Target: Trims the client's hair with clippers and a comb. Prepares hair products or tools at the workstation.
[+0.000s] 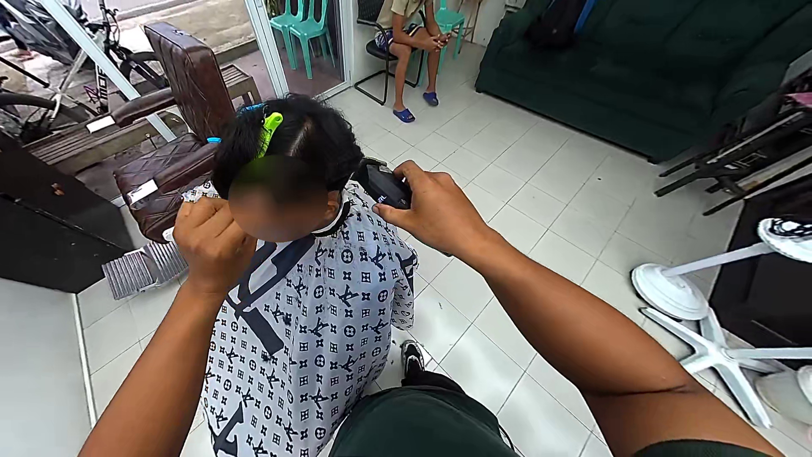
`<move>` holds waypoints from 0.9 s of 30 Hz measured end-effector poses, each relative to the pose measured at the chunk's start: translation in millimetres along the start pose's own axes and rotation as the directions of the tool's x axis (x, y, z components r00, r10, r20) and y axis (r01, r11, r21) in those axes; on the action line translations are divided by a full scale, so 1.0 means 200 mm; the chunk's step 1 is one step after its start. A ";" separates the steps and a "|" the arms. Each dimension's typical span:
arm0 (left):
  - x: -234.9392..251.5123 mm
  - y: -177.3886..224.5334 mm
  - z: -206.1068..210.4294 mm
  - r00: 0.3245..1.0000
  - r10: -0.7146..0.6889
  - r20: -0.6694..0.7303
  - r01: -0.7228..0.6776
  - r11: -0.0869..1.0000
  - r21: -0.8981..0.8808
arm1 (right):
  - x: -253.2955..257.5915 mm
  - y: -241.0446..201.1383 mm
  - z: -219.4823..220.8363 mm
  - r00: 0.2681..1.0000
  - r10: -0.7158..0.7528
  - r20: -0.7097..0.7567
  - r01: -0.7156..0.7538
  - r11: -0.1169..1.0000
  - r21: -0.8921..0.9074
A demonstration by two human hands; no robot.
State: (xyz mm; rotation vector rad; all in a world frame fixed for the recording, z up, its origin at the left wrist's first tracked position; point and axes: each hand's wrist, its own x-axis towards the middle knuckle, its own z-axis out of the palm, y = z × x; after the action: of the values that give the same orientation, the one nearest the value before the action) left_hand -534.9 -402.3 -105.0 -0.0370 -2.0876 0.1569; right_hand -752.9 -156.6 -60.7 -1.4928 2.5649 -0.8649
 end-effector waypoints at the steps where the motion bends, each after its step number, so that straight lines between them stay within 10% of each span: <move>1: -0.01 0.00 0.01 1.000 0.022 -0.008 -0.022 1.000 0.007 | 0.00 -0.01 0.00 1.000 -0.012 -0.007 0.012 1.000 -0.005; 8: -0.04 -0.05 0.03 0.995 0.064 -0.076 -0.070 0.995 -0.072 | -0.01 -0.27 0.17 0.972 -0.225 -0.074 0.230 0.970 0.082; 12: 0.03 -0.07 -0.12 0.930 -0.307 -0.203 0.232 0.916 -0.327 | -0.07 -0.29 0.23 0.934 -0.354 0.047 0.339 0.921 0.194; 19: -0.16 -0.05 -0.11 0.913 -0.165 0.374 0.290 0.905 -0.310 | -0.12 0.12 0.18 0.997 0.070 -0.013 -0.067 0.982 0.174; 27: -0.19 -0.04 -0.04 0.918 -0.322 0.230 0.368 0.910 -0.192 | -0.08 0.04 0.19 0.994 0.106 -0.030 -0.102 0.988 0.113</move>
State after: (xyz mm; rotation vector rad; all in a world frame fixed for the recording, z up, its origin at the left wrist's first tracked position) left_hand -508.6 -413.8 -133.7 0.2175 -2.2600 -0.3132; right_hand -738.6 -157.4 -100.2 -1.3127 2.5462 -1.0108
